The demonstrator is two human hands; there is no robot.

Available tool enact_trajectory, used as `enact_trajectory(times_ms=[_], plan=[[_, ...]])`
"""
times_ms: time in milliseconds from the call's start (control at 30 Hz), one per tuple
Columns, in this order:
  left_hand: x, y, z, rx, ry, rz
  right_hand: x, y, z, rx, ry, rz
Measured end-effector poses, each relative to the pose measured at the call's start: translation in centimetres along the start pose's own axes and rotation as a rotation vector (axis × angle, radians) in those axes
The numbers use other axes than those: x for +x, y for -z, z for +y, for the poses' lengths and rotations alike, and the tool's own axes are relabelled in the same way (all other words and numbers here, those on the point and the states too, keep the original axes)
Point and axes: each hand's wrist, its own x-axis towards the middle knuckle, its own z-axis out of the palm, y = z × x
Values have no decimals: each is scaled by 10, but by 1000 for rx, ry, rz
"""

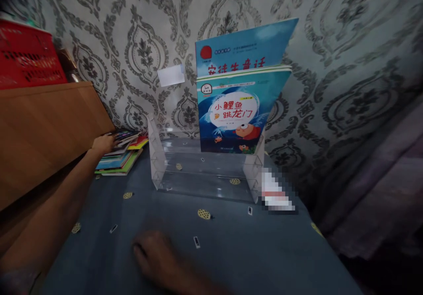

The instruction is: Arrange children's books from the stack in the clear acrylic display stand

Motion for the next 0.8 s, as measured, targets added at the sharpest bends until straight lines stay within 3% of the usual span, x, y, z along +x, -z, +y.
enact_trajectory(times_ms=[200, 367, 533, 633, 800], plan=[[-6, 2, -8, 16, -5, 29, 0, 4, -6, 0, -9, -12], [3, -4, 26, -9, -18, 130, 1, 2, -4, 6, -20, -9], [13, -17, 54, -45, 66, 137, 3, -8, 6, 19, -52, -26], [19, -18, 52, -39, 58, 112, 6, -16, 17, 13, -80, -38], [18, -13, 27, -17, -20, 81, 8, -14, 17, 10, -107, -52]])
